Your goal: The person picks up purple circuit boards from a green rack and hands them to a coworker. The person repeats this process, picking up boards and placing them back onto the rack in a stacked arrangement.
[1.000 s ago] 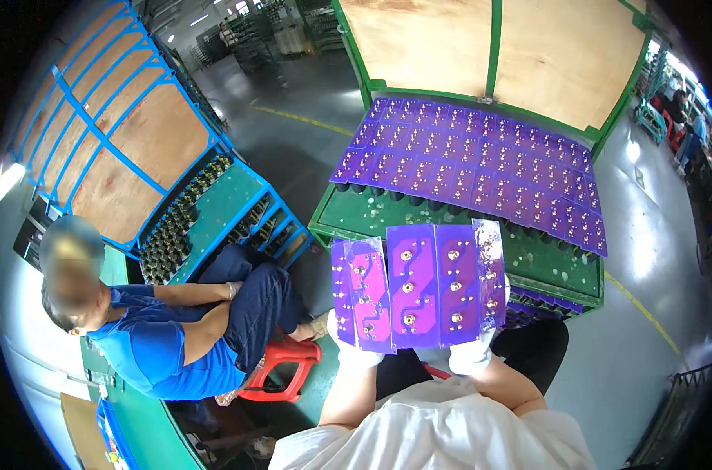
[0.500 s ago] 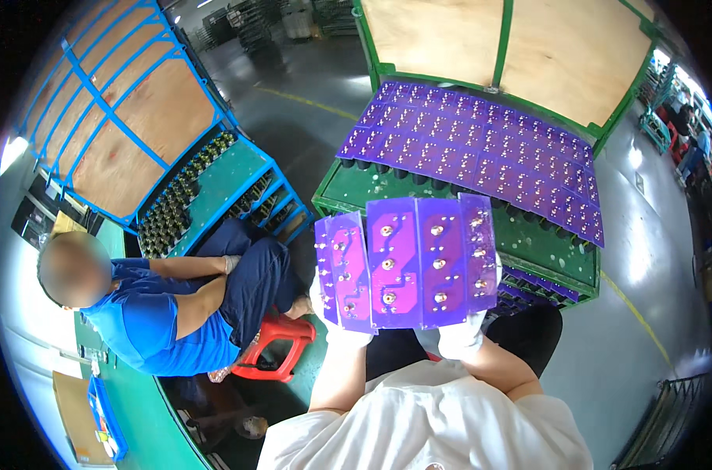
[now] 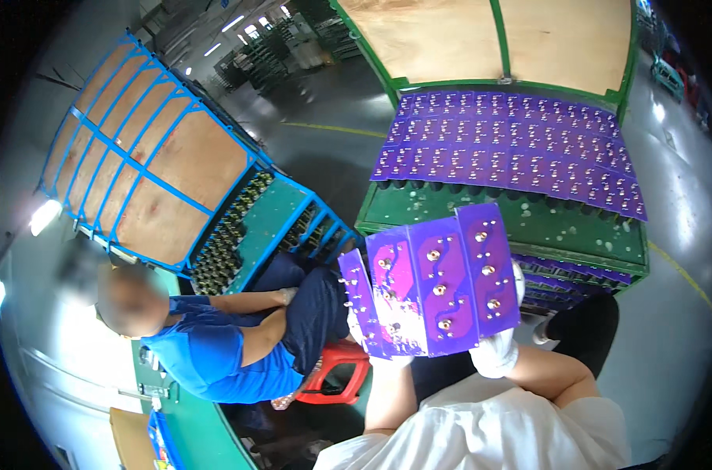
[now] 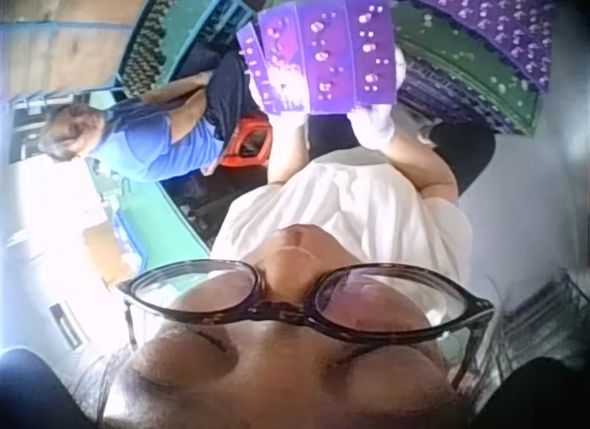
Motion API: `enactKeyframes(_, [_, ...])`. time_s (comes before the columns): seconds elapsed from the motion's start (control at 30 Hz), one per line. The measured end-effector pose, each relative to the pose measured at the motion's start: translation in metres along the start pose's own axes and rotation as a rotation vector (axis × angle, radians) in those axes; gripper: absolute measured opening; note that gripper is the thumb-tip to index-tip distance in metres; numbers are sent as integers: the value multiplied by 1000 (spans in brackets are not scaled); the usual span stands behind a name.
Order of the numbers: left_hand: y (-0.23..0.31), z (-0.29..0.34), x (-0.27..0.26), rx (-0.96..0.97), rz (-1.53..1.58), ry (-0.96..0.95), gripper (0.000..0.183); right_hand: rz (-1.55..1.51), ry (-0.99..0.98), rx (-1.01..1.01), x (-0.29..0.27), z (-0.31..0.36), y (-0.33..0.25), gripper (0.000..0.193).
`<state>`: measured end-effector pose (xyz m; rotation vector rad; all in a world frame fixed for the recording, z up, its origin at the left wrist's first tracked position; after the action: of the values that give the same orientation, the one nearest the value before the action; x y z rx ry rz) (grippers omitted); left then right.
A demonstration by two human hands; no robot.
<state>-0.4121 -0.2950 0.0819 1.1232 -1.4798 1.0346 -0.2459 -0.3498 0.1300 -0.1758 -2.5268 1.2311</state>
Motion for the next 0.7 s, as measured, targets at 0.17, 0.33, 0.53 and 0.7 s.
enactKeyframes(0.17, [21, 1, -27, -24, 213, -91, 58, -103, -41, 59, 14, 3, 2, 78])
enactKeyframes(0.33, [24, 0, -29, -4, 74, -11, 58, -167, -44, 82, 28, 1, -6, 61])
enactKeyframes(0.53, [28, -19, -47, 2, 15, 37, 57, -1395, -227, 643, 70, -4, 21, 52])
enactKeyframes(0.7, [36, -12, -59, 32, -10, 82, 57, -1450, -167, 792, 75, 4, 45, 53])
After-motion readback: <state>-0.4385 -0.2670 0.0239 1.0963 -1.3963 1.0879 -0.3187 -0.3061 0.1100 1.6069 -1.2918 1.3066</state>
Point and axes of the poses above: each hand's wrist, its own z-axis away from the middle knuckle, its own x-axis out of the palm, y = z × x, the point moved 10 cm from there along -z, towards the middle knuckle, and after that the axes turned 14 degrees about z, right-handed, at the moved point
